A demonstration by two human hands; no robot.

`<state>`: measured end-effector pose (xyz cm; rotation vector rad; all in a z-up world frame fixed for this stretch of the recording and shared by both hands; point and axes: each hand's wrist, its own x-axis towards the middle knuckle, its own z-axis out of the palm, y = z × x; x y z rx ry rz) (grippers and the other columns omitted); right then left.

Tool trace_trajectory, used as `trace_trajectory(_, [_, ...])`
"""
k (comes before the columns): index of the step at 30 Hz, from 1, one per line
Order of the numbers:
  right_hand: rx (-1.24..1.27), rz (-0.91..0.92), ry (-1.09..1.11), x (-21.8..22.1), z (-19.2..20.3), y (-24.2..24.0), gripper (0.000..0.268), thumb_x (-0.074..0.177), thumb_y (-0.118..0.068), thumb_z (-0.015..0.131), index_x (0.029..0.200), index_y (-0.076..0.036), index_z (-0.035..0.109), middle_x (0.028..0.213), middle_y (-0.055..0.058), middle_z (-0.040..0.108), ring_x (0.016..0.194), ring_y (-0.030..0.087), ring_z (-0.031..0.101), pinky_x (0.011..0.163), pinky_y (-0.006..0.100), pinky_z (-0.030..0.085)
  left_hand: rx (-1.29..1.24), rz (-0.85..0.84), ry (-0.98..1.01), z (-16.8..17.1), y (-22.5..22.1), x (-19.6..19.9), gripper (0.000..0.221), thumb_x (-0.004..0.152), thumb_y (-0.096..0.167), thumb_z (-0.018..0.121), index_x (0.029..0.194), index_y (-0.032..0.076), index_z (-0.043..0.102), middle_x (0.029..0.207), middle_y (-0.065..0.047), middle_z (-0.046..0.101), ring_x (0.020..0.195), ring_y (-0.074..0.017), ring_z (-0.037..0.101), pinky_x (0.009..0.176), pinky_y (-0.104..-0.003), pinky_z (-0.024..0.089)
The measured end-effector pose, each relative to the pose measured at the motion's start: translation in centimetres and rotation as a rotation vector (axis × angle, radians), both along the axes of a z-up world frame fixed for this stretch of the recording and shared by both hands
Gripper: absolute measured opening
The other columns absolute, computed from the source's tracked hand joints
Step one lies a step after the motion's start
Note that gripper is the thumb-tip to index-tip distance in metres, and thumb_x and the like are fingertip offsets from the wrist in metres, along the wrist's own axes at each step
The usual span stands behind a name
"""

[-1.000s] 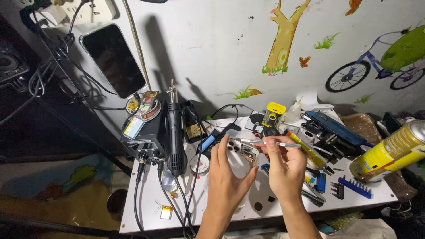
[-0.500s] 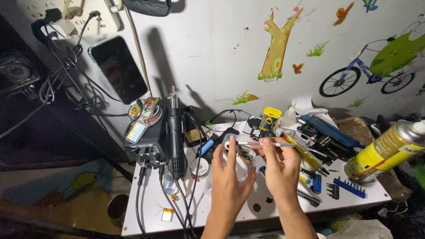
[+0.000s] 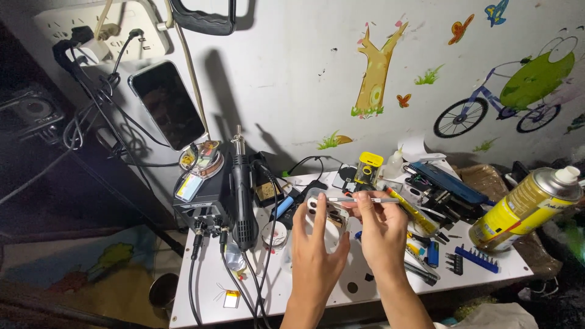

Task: Removing adhesive residue from the backplate of a disassembled smartphone using a precision scraper tool.

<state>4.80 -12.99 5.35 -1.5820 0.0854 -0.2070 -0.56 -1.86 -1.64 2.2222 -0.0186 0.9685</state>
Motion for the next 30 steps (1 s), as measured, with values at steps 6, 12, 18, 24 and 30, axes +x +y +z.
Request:
trace_trajectory(6, [0.009, 0.009, -0.026, 0.1, 0.1, 0.2, 0.029, 0.109, -0.027, 0.069, 0.112, 0.000, 0.081, 0.097, 0.017, 0.092, 0.091, 0.023, 0.088, 0.089, 0.037, 0.073, -0.032, -0.011, 0.033, 0.4, 0.1, -0.1, 0.096, 0.100, 0.021, 0.089, 0.180, 0.019, 0.037, 0.161, -0.036, 0.049, 0.151, -0.0525, 0.055, 0.112, -0.060, 0.058])
trace_trajectory(12, [-0.008, 0.003, -0.020, 0.1, 0.5, 0.3, 0.031, 0.109, -0.029, 0.070, 0.112, 0.000, 0.081, 0.097, 0.016, 0.092, 0.093, 0.023, 0.089, 0.091, 0.036, 0.071, -0.009, -0.003, 0.012, 0.1, 0.2, 0.1, 0.096, 0.101, 0.024, 0.088, 0.181, 0.020, 0.035, 0.160, -0.037, 0.050, 0.150, -0.0530, 0.055, 0.113, -0.061, 0.056])
trace_trajectory(18, [0.001, 0.015, -0.067, 0.1, 0.1, 0.2, 0.032, 0.108, -0.029, 0.070, 0.113, 0.001, 0.081, 0.097, 0.017, 0.091, 0.092, 0.024, 0.089, 0.089, 0.037, 0.074, -0.035, -0.013, 0.036, 0.4, 0.3, 0.1, 0.095, 0.101, 0.024, 0.088, 0.180, 0.021, 0.037, 0.158, -0.035, 0.050, 0.148, -0.0523, 0.057, 0.110, -0.059, 0.057])
trace_trajectory(24, [-0.301, 0.102, -0.378, -0.4, -0.1, -1.2, 0.029, 0.109, -0.033, 0.070, 0.113, -0.008, 0.085, 0.096, 0.011, 0.093, 0.095, 0.020, 0.092, 0.069, 0.028, 0.063, -0.149, -0.053, -0.013, 0.5, 0.9, 0.1, 0.110, 0.096, 0.025, 0.091, 0.176, -0.006, 0.023, 0.173, -0.032, 0.049, 0.160, -0.0451, 0.051, 0.134, -0.053, 0.041])
trace_trajectory(30, [-0.338, 0.136, -0.646, -0.1, -0.9, -1.6, 0.021, 0.112, -0.019, 0.068, 0.111, -0.003, 0.082, 0.101, 0.007, 0.089, 0.062, 0.008, 0.064, 0.057, 0.025, 0.051, -0.173, -0.043, -0.027, 0.0, 0.9, 0.4, 0.103, 0.093, 0.025, 0.093, 0.171, -0.007, 0.034, 0.166, -0.029, 0.056, 0.153, -0.0424, 0.059, 0.128, -0.049, 0.048])
